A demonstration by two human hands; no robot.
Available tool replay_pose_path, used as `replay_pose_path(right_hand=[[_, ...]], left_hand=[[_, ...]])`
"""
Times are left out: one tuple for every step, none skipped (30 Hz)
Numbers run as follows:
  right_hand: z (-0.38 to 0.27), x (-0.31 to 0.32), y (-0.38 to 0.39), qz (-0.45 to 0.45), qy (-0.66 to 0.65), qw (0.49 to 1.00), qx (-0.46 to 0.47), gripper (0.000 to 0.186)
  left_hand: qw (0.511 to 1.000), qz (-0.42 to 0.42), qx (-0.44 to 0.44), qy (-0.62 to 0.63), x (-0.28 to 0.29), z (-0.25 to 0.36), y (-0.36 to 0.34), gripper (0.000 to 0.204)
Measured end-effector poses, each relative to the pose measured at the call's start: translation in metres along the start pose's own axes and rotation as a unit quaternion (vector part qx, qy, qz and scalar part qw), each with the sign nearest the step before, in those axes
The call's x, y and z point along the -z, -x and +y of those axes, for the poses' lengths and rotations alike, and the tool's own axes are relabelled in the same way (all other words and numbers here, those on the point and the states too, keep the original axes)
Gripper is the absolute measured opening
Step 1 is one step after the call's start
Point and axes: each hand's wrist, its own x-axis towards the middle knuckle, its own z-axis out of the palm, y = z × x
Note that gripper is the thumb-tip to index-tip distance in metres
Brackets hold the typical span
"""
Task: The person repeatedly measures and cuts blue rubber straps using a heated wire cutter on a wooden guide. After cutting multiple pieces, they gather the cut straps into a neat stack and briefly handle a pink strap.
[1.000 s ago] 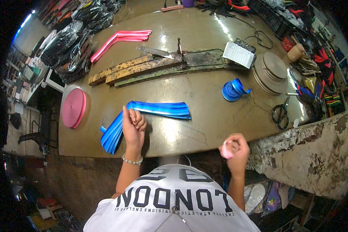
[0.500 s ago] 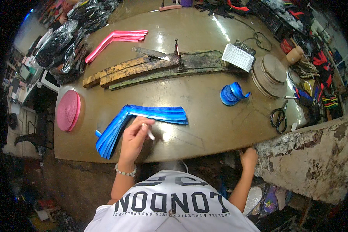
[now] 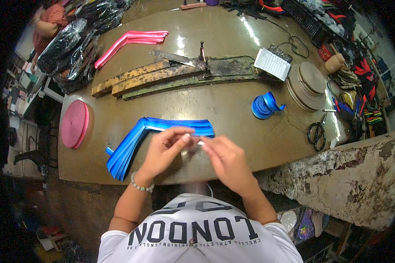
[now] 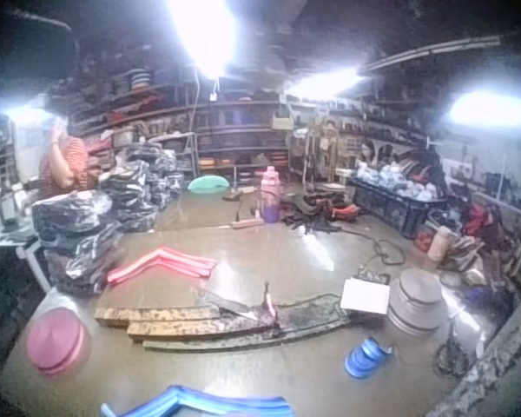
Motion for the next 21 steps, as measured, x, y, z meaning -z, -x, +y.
replay_pose_path(right_hand=[[0.001, 0.003, -0.004, 0.014, 0.016, 1.000, -0.008, 0.025], [0.002, 0.004, -0.007, 0.042, 0.013, 0.998, -0.042, 0.021], [0.003, 0.003, -0.010, 0.068, -0.021, 0.996, -0.051, 0.020], [0.005, 0.000, -0.013, 0.094, -0.054, 0.992, -0.060, 0.019], [0.007, -0.005, -0.016, 0.119, -0.086, 0.987, -0.067, 0.018], [0.009, -0.011, -0.017, 0.116, -0.083, 0.987, -0.071, 0.016], [0.012, -0.017, -0.019, 0.103, -0.073, 0.989, -0.074, 0.016], [0.015, -0.023, -0.021, 0.106, -0.049, 0.991, -0.065, 0.016], [0.018, -0.028, -0.024, 0.104, -0.019, 0.994, -0.034, 0.015], [0.020, -0.032, -0.026, 0.110, 0.018, 0.993, -0.032, 0.014], [0.022, -0.035, -0.028, 0.112, 0.056, 0.992, -0.012, 0.014], [0.024, -0.036, -0.029, 0.114, 0.095, 0.989, -0.014, 0.013], [0.025, -0.037, -0.029, 0.113, 0.107, 0.988, 0.016, 0.012], [0.026, -0.037, -0.029, 0.117, 0.122, 0.985, 0.025, 0.011], [0.026, -0.037, -0.029, 0.117, 0.132, 0.984, 0.040, 0.010], [0.027, -0.037, -0.029, 0.121, 0.158, 0.978, 0.063, 0.010], [0.029, -0.037, -0.029, 0.121, 0.180, 0.972, 0.093, 0.010], [0.031, -0.037, -0.029, 0.119, 0.198, 0.966, 0.112, 0.009], [0.033, -0.038, -0.030, 0.106, 0.187, 0.972, 0.099, 0.010], [0.036, -0.039, -0.031, 0.092, 0.170, 0.978, 0.076, 0.010], [0.039, -0.041, -0.032, 0.075, 0.149, 0.985, 0.041, 0.010]], left_hand=[[0.991, 0.006, -0.069, -0.118, 0.007, -0.002, -0.005, 0.036], [0.934, 0.011, -0.188, -0.304, 0.015, -0.006, -0.015, 0.052], [0.926, -0.012, -0.190, -0.326, 0.019, -0.010, -0.023, 0.054], [0.918, -0.034, -0.192, -0.346, 0.020, -0.015, -0.031, 0.056], [0.907, -0.061, -0.184, -0.375, 0.021, -0.021, -0.037, 0.057], [0.906, -0.068, -0.180, -0.377, 0.022, -0.026, -0.041, 0.056], [0.908, -0.063, -0.178, -0.373, 0.022, -0.032, -0.043, 0.053], [0.910, -0.064, -0.168, -0.374, 0.022, -0.036, -0.045, 0.050], [0.913, -0.070, -0.145, -0.374, 0.022, -0.040, -0.046, 0.048], [0.916, -0.026, -0.179, -0.358, 0.021, -0.044, -0.046, 0.039], [0.919, -0.018, -0.173, -0.353, 0.020, -0.047, -0.046, 0.039], [0.923, -0.009, -0.165, -0.348, 0.019, -0.049, -0.045, 0.038], [0.926, 0.002, -0.162, -0.341, 0.019, -0.051, -0.044, 0.038], [0.928, 0.006, -0.158, -0.337, 0.018, -0.052, -0.044, 0.037], [0.930, 0.010, -0.158, -0.332, 0.017, -0.053, -0.043, 0.036], [0.932, 0.013, -0.161, -0.326, 0.017, -0.053, -0.043, 0.035], [0.930, 0.016, -0.163, -0.330, 0.017, -0.053, -0.043, 0.035], [0.928, 0.018, -0.167, -0.334, 0.016, -0.053, -0.044, 0.035], [0.927, 0.016, -0.165, -0.336, 0.016, -0.053, -0.044, 0.035], [0.926, 0.015, -0.172, -0.335, 0.017, -0.052, -0.044, 0.034], [0.925, 0.013, -0.176, -0.336, 0.017, -0.052, -0.043, 0.032]])
